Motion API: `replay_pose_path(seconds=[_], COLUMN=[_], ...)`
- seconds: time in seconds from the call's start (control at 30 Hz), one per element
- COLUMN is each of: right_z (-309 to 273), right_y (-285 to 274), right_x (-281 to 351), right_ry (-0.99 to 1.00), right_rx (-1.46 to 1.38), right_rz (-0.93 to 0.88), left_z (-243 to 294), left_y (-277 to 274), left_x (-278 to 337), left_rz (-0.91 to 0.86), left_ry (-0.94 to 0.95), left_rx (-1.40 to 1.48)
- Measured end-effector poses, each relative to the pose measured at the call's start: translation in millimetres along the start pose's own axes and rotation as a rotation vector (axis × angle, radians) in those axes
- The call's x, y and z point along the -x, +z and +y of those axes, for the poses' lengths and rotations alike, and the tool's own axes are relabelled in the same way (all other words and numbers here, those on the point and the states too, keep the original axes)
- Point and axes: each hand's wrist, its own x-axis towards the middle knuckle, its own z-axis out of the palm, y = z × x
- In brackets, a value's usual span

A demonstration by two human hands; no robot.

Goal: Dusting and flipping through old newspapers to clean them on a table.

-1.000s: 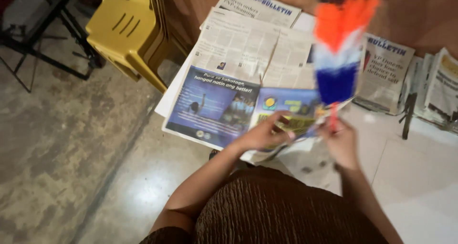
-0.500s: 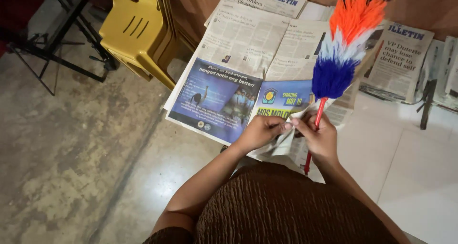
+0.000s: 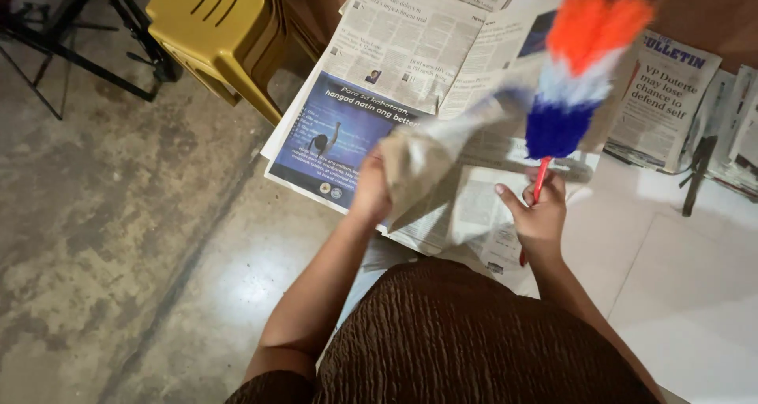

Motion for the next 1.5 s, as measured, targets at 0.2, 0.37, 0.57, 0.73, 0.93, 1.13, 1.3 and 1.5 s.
replay_pose_path(seconds=[0.2,0.37,0.57,0.73,0.93,1.13,1.3,1.5], right_z=[64.2,144.0,178.9,245.2,156.3,33.7,129.0,144.1], right_y=[7.3,-10.2,-2.5,-8.6,18.5,112.0,136.6,116.0], right_x=[20.5,43.9,58.7,58.2,40.8,21.9,-33.4,-121.6], right_ry=[0.004,0.075,0.408,0.152,0.094,-0.496,-0.714,0.495], right_rx=[0.025,0.689,0.652,0.893,0.761,0.993,0.778,1.087], right_rz=[0.152,-0.254,-0.236,-0.123,-0.200,-0.491,-0.293,-0.318], left_z=[1.6,-93.9,-167.6,-117.2,-66.6,-126.7,-115.7,-96.2], left_y=[-102.4,-254.7,-338.3,-310.4,-301.3,-368.6,-365.1,-355.6], left_x=[-24.5,-13.0,12.0,4.8,8.5,0.8,-1.3,-5.2], left_rz=[0.760,0.899,0.909,0.870,0.386,0.186,0.156,0.059], left_ry=[-0.189,-0.258,-0.440,-0.459,-0.615,-0.555,-0.589,-0.594], left_rx=[0.467,0.047,-0.882,-0.909,-0.888,-1.159,-1.115,-1.103])
